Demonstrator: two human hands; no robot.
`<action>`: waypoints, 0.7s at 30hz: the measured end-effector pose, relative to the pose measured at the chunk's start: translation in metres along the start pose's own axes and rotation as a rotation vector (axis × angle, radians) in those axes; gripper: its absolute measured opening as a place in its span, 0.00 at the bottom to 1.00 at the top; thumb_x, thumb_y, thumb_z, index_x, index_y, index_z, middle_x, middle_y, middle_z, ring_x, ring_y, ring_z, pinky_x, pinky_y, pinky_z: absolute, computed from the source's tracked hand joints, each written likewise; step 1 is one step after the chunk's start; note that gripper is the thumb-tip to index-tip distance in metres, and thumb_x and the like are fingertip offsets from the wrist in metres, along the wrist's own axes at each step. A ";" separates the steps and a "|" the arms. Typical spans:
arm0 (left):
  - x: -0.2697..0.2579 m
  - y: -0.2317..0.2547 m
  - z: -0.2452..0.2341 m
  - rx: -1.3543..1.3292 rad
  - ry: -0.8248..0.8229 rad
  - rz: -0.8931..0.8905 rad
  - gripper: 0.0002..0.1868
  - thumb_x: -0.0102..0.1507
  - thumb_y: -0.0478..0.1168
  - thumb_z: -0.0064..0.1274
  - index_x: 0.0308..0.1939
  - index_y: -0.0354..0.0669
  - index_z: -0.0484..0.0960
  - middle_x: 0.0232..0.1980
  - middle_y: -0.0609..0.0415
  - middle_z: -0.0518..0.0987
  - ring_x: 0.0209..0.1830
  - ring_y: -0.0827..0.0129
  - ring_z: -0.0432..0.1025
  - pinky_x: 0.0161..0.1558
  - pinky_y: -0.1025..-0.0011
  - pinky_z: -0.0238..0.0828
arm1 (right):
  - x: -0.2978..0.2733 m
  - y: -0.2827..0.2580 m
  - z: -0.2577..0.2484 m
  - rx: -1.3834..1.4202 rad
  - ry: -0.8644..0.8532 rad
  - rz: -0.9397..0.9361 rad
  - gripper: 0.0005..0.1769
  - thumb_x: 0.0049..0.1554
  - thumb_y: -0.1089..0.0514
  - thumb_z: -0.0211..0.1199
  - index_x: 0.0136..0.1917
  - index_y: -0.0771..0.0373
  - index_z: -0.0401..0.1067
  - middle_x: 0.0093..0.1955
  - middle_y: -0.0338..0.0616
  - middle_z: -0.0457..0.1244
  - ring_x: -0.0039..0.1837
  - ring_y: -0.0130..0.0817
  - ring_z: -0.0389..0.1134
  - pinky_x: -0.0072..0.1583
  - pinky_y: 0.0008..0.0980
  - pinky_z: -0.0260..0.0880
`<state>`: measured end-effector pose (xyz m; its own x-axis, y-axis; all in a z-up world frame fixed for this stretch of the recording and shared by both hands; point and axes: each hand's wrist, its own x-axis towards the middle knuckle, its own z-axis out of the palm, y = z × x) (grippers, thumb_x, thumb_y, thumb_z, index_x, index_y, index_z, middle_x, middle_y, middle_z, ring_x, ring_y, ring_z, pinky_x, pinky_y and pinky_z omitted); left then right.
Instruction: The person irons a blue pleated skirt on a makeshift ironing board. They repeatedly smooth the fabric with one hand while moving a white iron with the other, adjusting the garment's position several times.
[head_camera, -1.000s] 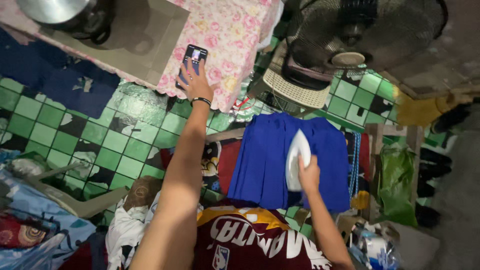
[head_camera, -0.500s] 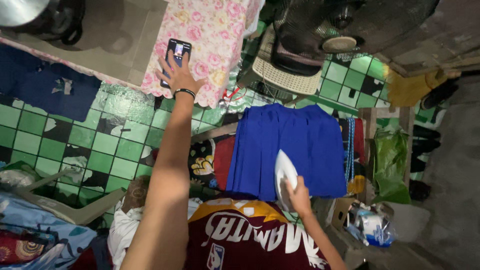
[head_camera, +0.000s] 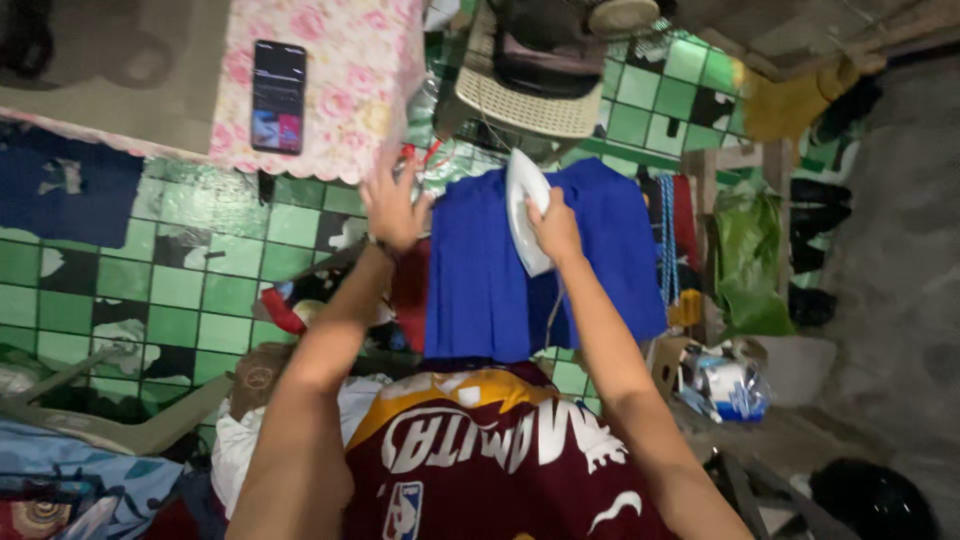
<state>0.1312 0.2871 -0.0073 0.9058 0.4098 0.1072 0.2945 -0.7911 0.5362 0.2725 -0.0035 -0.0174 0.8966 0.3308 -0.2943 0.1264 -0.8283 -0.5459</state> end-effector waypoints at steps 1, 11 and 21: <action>-0.023 0.011 0.007 -0.137 -0.006 0.021 0.35 0.63 0.47 0.61 0.72 0.42 0.68 0.74 0.34 0.63 0.74 0.39 0.55 0.70 0.42 0.48 | -0.006 0.007 0.000 -0.013 -0.014 -0.016 0.31 0.63 0.40 0.61 0.63 0.70 0.62 0.51 0.73 0.67 0.54 0.72 0.68 0.54 0.60 0.68; -0.230 0.037 0.045 -0.639 -0.276 -0.283 0.16 0.57 0.34 0.63 0.49 0.49 0.85 0.54 0.47 0.75 0.54 0.59 0.73 0.49 0.66 0.76 | -0.222 0.085 -0.026 -0.266 -0.517 -0.095 0.33 0.61 0.42 0.55 0.72 0.63 0.58 0.49 0.67 0.69 0.52 0.64 0.72 0.55 0.54 0.72; -0.256 0.022 0.073 -0.572 -0.300 -0.425 0.15 0.55 0.35 0.64 0.46 0.48 0.88 0.50 0.48 0.83 0.44 0.58 0.80 0.48 0.67 0.79 | -0.051 -0.024 0.052 0.130 0.000 -0.190 0.35 0.63 0.39 0.59 0.64 0.73 0.61 0.52 0.73 0.67 0.53 0.70 0.70 0.53 0.58 0.70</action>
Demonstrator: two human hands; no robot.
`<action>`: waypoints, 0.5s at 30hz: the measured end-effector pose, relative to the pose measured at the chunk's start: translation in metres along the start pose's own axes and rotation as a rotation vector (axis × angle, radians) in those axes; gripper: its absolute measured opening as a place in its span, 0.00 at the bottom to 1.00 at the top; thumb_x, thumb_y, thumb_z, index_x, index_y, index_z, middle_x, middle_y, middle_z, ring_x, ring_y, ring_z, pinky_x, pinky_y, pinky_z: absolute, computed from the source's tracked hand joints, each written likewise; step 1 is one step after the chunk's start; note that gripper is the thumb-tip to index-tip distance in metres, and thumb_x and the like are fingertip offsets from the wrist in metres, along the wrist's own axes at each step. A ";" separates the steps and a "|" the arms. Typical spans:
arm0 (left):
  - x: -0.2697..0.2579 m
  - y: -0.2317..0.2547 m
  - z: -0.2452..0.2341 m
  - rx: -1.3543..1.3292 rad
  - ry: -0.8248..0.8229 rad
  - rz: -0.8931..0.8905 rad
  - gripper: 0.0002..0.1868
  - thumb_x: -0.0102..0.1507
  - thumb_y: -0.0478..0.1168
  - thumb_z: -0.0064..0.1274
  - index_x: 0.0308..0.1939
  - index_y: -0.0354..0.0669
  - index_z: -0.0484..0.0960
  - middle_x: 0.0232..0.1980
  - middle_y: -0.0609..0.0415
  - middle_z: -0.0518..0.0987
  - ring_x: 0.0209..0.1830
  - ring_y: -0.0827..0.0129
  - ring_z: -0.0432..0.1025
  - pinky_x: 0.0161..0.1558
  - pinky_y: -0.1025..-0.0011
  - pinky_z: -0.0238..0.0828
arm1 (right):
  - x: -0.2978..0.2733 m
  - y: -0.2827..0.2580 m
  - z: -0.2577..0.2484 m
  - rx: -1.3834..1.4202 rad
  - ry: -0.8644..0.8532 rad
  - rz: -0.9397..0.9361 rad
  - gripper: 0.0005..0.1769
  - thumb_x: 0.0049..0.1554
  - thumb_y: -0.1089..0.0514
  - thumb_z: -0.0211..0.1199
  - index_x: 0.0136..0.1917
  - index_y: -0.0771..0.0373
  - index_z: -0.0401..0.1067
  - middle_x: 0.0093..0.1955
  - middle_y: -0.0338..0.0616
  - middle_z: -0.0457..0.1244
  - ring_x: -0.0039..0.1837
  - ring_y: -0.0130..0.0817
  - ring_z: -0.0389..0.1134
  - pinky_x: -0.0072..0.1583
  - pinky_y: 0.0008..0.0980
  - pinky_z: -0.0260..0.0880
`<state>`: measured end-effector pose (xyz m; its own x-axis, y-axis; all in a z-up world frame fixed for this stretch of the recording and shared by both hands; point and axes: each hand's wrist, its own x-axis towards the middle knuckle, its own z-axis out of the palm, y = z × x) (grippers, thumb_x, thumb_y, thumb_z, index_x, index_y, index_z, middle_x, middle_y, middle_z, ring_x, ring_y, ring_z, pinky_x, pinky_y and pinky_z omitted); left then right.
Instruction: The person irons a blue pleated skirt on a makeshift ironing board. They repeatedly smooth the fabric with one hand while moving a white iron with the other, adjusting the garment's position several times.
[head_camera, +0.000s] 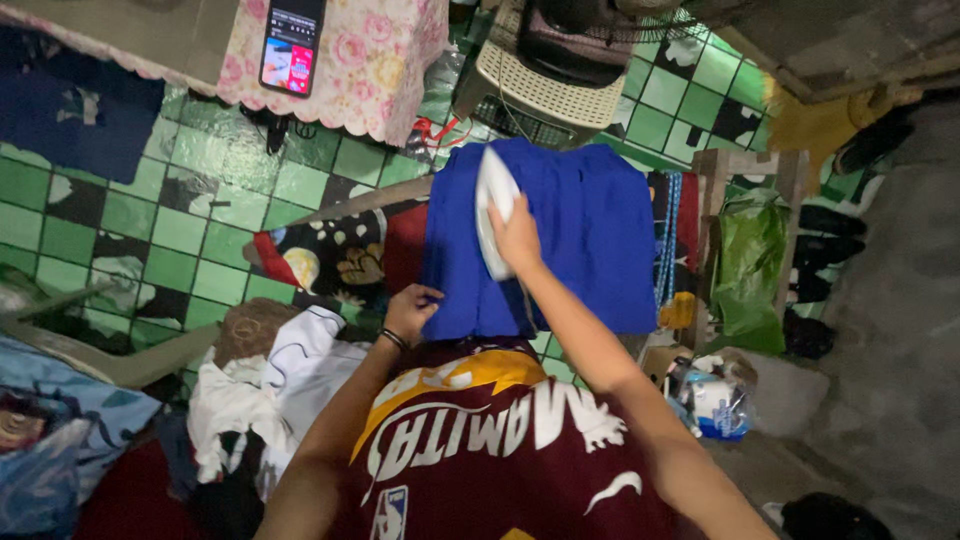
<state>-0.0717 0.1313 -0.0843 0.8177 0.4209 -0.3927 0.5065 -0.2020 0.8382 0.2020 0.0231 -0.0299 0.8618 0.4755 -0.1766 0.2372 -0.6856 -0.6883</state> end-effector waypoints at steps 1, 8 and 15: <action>-0.004 0.000 0.000 0.005 0.022 -0.002 0.14 0.56 0.35 0.63 0.46 0.48 0.88 0.49 0.48 0.83 0.44 0.58 0.80 0.47 0.66 0.78 | 0.020 -0.003 0.007 0.025 -0.023 0.051 0.36 0.62 0.38 0.58 0.64 0.74 0.60 0.51 0.74 0.67 0.54 0.70 0.70 0.53 0.58 0.70; -0.019 -0.006 0.005 -0.228 0.136 -0.068 0.11 0.59 0.34 0.59 0.45 0.38 0.84 0.45 0.50 0.86 0.44 0.64 0.81 0.49 0.70 0.78 | -0.067 -0.004 0.011 0.038 -0.138 0.101 0.37 0.61 0.40 0.60 0.66 0.74 0.58 0.51 0.75 0.66 0.51 0.68 0.71 0.51 0.57 0.70; -0.030 -0.012 0.006 -0.259 0.203 -0.159 0.10 0.60 0.34 0.60 0.45 0.37 0.82 0.42 0.52 0.85 0.42 0.70 0.81 0.47 0.71 0.76 | -0.128 -0.017 0.013 0.117 -0.166 0.143 0.30 0.62 0.43 0.59 0.62 0.72 0.61 0.40 0.69 0.69 0.37 0.58 0.73 0.41 0.51 0.72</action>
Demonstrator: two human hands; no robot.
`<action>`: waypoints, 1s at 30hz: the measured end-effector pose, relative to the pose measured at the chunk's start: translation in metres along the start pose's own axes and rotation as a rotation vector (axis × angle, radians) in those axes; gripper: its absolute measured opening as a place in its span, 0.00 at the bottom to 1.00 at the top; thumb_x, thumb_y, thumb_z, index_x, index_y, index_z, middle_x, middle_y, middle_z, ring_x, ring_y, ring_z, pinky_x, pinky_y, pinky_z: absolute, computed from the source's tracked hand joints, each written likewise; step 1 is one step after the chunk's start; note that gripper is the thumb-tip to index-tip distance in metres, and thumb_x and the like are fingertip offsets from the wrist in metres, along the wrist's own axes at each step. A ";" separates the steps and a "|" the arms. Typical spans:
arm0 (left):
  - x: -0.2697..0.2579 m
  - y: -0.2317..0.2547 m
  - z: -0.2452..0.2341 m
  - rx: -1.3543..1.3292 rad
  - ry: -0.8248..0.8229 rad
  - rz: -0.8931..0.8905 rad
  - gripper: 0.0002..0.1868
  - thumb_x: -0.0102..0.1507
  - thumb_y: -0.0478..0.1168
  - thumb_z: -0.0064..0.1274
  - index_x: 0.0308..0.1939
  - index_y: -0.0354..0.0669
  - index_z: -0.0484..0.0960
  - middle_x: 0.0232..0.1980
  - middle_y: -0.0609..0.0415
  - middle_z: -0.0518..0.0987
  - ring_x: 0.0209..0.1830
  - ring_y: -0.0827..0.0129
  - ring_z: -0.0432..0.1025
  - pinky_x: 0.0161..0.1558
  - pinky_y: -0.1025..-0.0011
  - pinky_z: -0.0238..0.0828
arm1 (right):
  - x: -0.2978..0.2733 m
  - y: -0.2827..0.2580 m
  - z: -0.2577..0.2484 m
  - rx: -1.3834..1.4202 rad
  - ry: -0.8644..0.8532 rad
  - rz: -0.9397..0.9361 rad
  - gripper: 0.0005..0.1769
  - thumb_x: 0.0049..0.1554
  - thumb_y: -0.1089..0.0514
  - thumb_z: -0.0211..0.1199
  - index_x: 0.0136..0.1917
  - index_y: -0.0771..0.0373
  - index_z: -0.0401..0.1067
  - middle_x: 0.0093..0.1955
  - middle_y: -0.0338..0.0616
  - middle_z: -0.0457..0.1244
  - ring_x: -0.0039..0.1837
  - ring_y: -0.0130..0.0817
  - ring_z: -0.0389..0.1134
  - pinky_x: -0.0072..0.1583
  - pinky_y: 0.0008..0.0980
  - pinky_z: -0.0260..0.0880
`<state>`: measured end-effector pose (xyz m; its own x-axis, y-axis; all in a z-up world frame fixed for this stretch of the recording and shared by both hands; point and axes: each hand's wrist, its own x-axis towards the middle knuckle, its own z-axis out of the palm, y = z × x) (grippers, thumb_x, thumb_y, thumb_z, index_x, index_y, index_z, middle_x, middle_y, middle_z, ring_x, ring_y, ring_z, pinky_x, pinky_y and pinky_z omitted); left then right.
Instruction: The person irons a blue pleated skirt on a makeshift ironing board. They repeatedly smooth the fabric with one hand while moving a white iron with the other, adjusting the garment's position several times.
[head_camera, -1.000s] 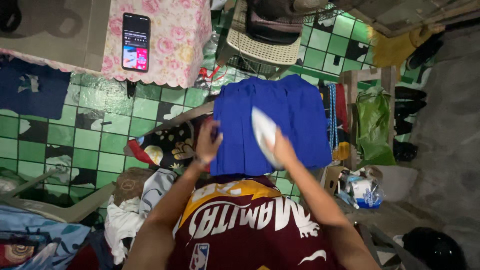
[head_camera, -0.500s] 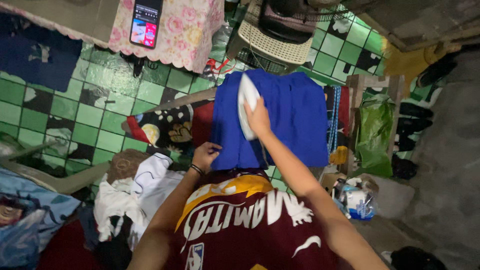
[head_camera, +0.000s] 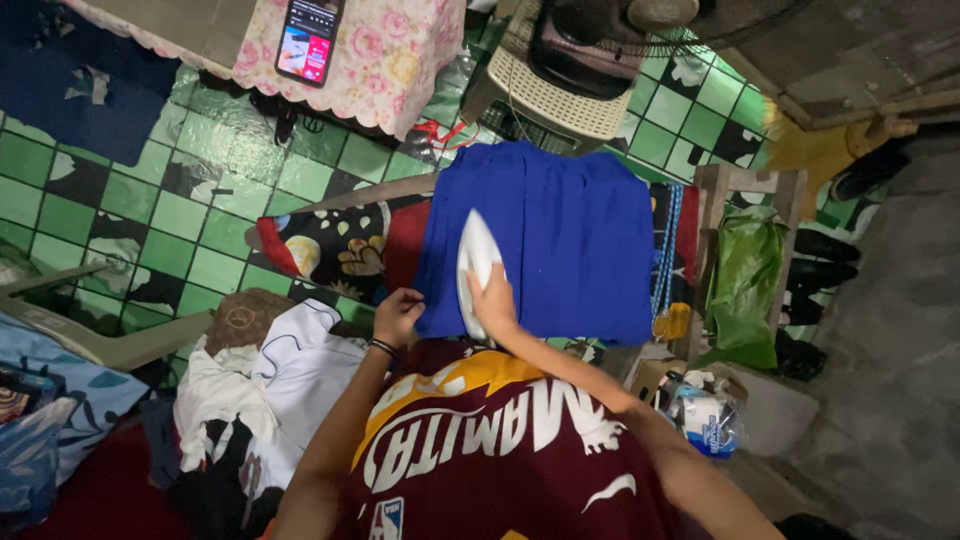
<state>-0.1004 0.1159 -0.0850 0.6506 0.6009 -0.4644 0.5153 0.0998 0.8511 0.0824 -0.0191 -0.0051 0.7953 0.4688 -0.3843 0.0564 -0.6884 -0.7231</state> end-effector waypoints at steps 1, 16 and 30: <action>-0.001 0.001 -0.001 -0.045 -0.004 -0.001 0.10 0.60 0.34 0.60 0.45 0.37 0.82 0.41 0.52 0.85 0.42 0.71 0.80 0.47 0.72 0.76 | 0.018 -0.001 0.007 -0.026 0.099 -0.100 0.29 0.63 0.44 0.61 0.62 0.73 0.62 0.40 0.69 0.69 0.38 0.59 0.72 0.41 0.52 0.71; 0.002 -0.010 -0.019 -0.133 0.257 0.062 0.10 0.70 0.27 0.40 0.49 0.39 0.77 0.41 0.52 0.80 0.39 0.71 0.77 0.42 0.72 0.75 | -0.001 -0.031 -0.019 -0.178 -0.414 -0.057 0.38 0.60 0.39 0.58 0.70 0.71 0.60 0.39 0.68 0.69 0.39 0.60 0.74 0.46 0.50 0.73; 0.028 0.070 0.026 0.320 0.269 0.400 0.15 0.64 0.30 0.49 0.55 0.39 0.77 0.52 0.45 0.79 0.55 0.48 0.71 0.58 0.56 0.66 | -0.025 0.070 -0.151 -0.255 -0.103 -0.052 0.32 0.58 0.39 0.60 0.64 0.66 0.69 0.48 0.67 0.69 0.52 0.64 0.73 0.53 0.52 0.73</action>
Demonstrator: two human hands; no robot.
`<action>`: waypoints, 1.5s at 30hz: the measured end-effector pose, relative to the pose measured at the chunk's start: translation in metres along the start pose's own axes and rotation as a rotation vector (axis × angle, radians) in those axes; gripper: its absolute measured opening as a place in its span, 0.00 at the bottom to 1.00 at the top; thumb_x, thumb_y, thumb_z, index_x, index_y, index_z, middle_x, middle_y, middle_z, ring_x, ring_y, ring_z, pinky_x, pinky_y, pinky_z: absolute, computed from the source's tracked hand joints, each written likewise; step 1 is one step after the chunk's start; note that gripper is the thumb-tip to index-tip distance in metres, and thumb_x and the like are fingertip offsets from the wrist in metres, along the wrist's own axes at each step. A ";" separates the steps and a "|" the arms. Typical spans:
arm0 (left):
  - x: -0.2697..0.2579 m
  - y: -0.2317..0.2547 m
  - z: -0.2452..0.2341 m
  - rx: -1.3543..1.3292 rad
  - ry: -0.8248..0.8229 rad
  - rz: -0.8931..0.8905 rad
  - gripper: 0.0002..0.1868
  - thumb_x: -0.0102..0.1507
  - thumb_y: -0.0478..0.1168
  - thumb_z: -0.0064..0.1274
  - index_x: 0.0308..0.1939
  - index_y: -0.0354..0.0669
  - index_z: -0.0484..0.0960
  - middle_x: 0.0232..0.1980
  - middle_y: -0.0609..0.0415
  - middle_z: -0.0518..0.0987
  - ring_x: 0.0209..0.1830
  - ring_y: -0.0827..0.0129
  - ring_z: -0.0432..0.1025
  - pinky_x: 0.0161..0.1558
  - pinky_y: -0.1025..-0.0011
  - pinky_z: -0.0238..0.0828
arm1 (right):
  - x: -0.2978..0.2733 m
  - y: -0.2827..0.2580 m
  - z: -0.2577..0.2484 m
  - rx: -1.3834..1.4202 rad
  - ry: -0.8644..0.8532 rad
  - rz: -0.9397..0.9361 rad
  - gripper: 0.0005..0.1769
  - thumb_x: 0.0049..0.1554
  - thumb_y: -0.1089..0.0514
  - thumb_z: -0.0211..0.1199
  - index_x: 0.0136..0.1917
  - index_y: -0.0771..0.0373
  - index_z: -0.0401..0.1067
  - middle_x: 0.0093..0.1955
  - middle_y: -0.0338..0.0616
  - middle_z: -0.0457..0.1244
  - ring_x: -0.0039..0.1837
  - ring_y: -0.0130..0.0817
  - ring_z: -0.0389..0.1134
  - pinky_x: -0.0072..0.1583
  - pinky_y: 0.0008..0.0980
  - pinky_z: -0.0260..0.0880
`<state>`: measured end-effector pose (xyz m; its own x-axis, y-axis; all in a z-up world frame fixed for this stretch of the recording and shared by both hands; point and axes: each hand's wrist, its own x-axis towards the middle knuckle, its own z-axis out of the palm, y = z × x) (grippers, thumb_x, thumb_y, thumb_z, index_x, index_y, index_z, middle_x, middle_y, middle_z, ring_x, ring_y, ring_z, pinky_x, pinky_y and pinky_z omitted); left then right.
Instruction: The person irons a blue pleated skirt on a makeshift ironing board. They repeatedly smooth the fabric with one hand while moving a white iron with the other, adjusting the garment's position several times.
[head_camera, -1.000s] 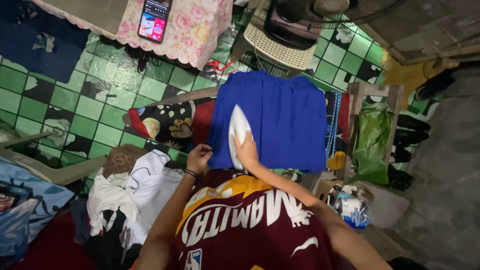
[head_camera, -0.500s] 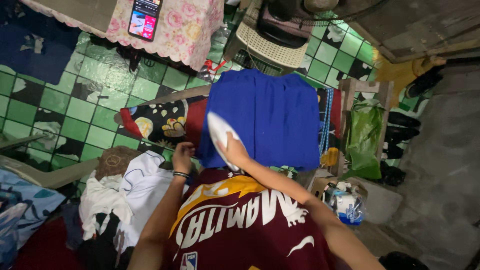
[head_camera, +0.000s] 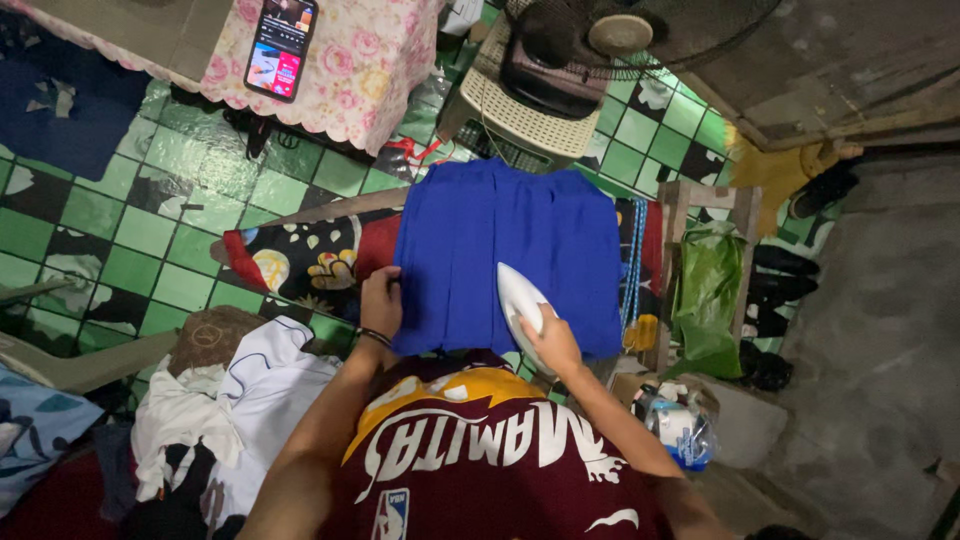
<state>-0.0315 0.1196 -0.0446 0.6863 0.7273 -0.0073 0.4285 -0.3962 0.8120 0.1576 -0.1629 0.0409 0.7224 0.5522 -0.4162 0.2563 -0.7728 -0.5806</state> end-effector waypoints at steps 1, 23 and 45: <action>0.001 -0.002 -0.001 -0.013 -0.018 -0.019 0.15 0.64 0.30 0.48 0.55 0.39 0.77 0.53 0.45 0.79 0.54 0.48 0.71 0.59 0.57 0.66 | 0.005 0.002 0.000 -0.033 0.007 0.005 0.32 0.59 0.39 0.60 0.64 0.66 0.69 0.48 0.69 0.69 0.51 0.65 0.72 0.53 0.54 0.72; 0.025 0.081 0.092 0.496 -0.403 0.434 0.43 0.64 0.52 0.50 0.77 0.35 0.55 0.81 0.41 0.53 0.82 0.51 0.47 0.76 0.45 0.39 | -0.026 0.038 0.000 -0.156 -0.001 0.101 0.33 0.58 0.36 0.59 0.65 0.63 0.68 0.46 0.69 0.69 0.49 0.66 0.72 0.52 0.57 0.72; 0.044 0.085 0.109 0.533 -0.418 0.418 0.41 0.66 0.53 0.47 0.78 0.37 0.54 0.82 0.44 0.51 0.82 0.51 0.44 0.77 0.43 0.36 | 0.036 0.059 -0.028 -0.255 0.013 0.038 0.35 0.58 0.33 0.59 0.67 0.60 0.68 0.49 0.68 0.69 0.49 0.64 0.72 0.53 0.56 0.72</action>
<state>0.0990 0.0571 -0.0397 0.9707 0.2307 -0.0675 0.2379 -0.8817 0.4075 0.2170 -0.1974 0.0117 0.7422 0.5188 -0.4243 0.3815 -0.8475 -0.3690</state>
